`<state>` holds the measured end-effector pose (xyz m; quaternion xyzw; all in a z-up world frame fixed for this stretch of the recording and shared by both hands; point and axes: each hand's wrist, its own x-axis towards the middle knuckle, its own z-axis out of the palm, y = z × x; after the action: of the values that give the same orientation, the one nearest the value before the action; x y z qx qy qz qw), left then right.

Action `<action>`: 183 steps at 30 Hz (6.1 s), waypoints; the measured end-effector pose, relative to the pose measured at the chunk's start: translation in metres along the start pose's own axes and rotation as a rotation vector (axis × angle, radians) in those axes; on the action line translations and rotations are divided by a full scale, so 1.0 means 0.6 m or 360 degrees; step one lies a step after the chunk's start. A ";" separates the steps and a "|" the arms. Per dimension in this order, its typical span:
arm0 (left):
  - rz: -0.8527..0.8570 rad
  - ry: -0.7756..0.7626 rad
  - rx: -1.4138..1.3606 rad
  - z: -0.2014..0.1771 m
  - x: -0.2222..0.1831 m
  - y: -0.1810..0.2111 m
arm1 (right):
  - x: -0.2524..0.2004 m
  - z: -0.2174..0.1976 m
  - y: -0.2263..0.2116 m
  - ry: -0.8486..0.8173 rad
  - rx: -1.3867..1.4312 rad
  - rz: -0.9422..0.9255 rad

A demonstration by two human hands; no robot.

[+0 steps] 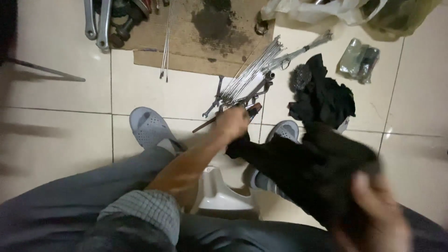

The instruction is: Cleaning bicycle spokes and a crankset using a cloth and a wire brush on the floor of a repair area.

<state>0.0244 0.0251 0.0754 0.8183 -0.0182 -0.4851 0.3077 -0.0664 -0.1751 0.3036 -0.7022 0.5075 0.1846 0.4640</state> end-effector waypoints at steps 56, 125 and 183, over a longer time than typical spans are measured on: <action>0.0541 0.0373 -0.1372 -0.049 -0.171 0.095 | 0.081 0.227 0.031 -0.0110 0.1248 -0.0832; 0.0437 0.0074 -0.1456 -0.035 -0.360 0.066 | 0.056 0.047 -0.114 -0.0187 0.1652 -0.0525; 0.0858 0.0145 -0.1246 -0.014 -0.339 0.076 | 0.111 0.078 -0.097 -0.1325 0.1565 -0.0700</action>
<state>-0.0641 0.0594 0.2615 0.6275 -0.0321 -0.3219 0.7082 0.0226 -0.1687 0.2583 -0.3670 0.1569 0.0887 0.9126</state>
